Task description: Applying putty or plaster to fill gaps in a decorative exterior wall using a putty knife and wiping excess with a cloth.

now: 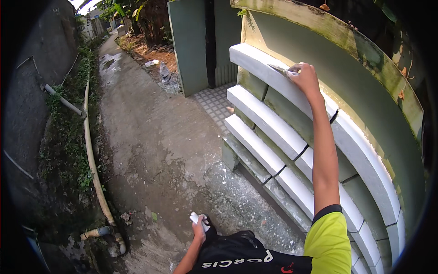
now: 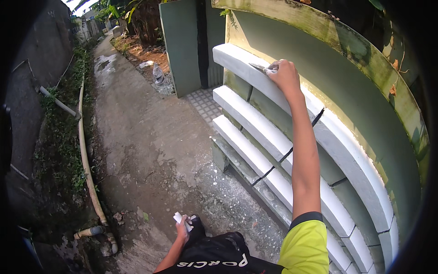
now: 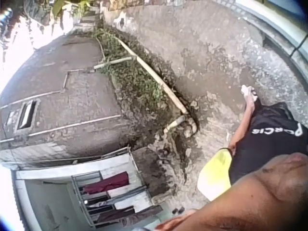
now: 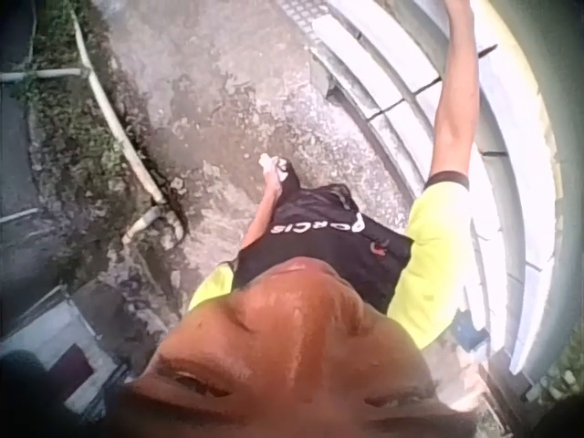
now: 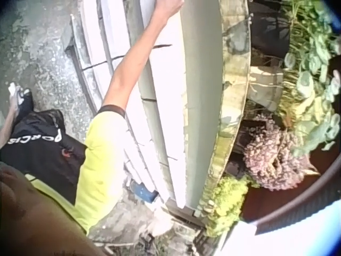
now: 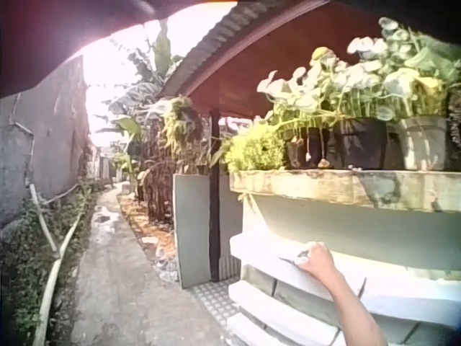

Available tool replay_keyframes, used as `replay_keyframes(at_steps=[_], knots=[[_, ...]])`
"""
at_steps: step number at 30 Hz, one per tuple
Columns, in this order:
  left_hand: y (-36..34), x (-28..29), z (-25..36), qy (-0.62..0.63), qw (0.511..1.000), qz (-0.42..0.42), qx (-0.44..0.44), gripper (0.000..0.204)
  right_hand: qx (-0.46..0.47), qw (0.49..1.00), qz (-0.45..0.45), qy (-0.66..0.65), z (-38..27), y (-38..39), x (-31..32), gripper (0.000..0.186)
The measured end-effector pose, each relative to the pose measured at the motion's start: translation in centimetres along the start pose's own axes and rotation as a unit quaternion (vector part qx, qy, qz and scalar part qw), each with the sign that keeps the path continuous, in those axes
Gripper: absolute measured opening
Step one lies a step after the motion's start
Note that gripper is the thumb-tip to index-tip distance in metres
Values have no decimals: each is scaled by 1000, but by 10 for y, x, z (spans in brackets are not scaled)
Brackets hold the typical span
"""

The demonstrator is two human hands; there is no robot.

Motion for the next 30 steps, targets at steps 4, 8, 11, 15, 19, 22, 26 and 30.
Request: replay_keyframes(at_steps=[4, 8, 11, 15, 19, 22, 26, 30], knots=[[-53, 25, 68, -37, 998, 50, -16, 24, -84, 995, -59, -6, 0, -22, -8, 24], [-104, 49, 82, -59, 992, 93, 53, 23, -58, 996, -64, 24, -23, -32, -2, 23], [-124, 21, 105, -96, 991, 74, 63, 26, -55, 997, -47, 11, -36, -69, -39, 22], [-124, -71, 179, -143, 989, 21, 28, 27, 8, 999, 32, 18, -55, -92, -105, 23], [-84, -182, 261, -120, 982, -139, -37, 34, 44, 981, 142, -124, -125, -32, -135, 25], [-24, -279, 330, -7, 948, -285, -144, 38, 15, 961, 22, -274, -162, 26, -193, 26], [-45, -333, 359, 30, 919, -355, -168, 41, -30, 936, -96, -336, -172, 84, -277, 23], [-91, -359, 345, -41, 950, -309, -38, 44, -88, 912, -138, -375, -158, 103, -305, 30]])
Point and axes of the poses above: each hand's wrist, its own y-axis away from the middle knuckle, its own x-axis out of the back of the hand, z = x × y, the point moved 9 cm from there along -y, towards the middle knuckle, and after that the axes turned 12 degrees about x, right-handed, at the moved point
